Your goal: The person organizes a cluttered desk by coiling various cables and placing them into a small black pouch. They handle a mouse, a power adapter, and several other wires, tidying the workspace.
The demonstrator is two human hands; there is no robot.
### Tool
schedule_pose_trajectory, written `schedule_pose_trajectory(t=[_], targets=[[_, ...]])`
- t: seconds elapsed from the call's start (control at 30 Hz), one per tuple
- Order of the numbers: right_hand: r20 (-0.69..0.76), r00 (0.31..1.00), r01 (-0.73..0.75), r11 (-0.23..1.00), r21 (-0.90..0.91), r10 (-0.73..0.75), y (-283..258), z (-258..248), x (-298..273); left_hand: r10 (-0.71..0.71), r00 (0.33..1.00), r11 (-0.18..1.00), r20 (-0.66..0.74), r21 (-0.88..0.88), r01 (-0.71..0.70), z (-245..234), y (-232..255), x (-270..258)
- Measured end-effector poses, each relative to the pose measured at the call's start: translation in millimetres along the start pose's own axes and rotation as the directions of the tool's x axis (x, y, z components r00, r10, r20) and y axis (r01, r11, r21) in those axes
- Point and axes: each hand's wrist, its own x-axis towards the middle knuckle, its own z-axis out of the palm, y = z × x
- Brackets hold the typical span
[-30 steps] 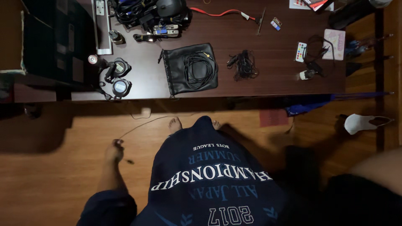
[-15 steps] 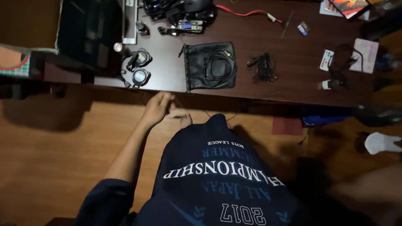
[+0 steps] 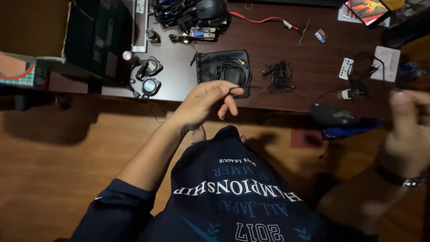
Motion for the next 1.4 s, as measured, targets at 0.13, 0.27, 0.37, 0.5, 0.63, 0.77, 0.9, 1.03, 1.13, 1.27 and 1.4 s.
schedule_pose_trajectory(t=[0.13,0.27,0.37,0.5,0.63,0.77,0.9,1.03,1.13,1.27,1.4], targets=[[0.007,0.999,-0.052,0.996,0.069,0.051,-5,4,-7,-0.026,0.999,0.995,0.034,-0.097,0.029,13,8,0],[0.078,0.997,-0.001,1.0,-0.022,0.003,-5,6,-13,-0.056,0.995,0.982,0.08,-0.177,0.07,25,16,-2],[0.134,0.991,-0.005,0.998,0.064,-0.004,-11,19,-22,-0.022,0.985,0.963,0.169,-0.261,0.067,43,25,-3],[0.228,0.97,-0.145,0.946,0.291,0.078,-40,48,-36,-0.017,0.963,0.987,0.27,-0.15,0.059,62,41,4],[0.363,0.932,-0.154,0.886,0.436,-0.017,-61,56,-34,-0.004,0.94,0.996,0.341,-0.083,0.034,81,59,8],[0.305,0.936,0.062,0.937,0.345,-0.174,-81,56,-38,0.014,0.913,1.0,0.409,-0.02,-0.007,91,78,1],[0.186,0.951,0.165,0.917,0.363,-0.245,-98,56,-34,0.128,0.922,0.99,0.364,0.015,-0.144,104,97,-10],[0.138,0.959,0.171,0.895,0.412,-0.247,-111,55,-35,0.243,0.944,0.923,0.226,0.246,-0.296,112,115,-20],[0.127,0.956,0.199,0.904,0.379,-0.264,-116,54,-29,0.394,0.892,0.823,0.221,0.346,-0.449,116,122,-20],[0.121,0.967,0.166,0.913,0.373,-0.225,-123,58,-25,0.447,0.869,0.761,0.211,0.421,-0.493,118,123,-19],[0.135,0.963,0.17,0.912,0.374,-0.235,-130,61,-22,0.417,0.887,0.784,0.197,0.416,-0.461,118,124,-20]])
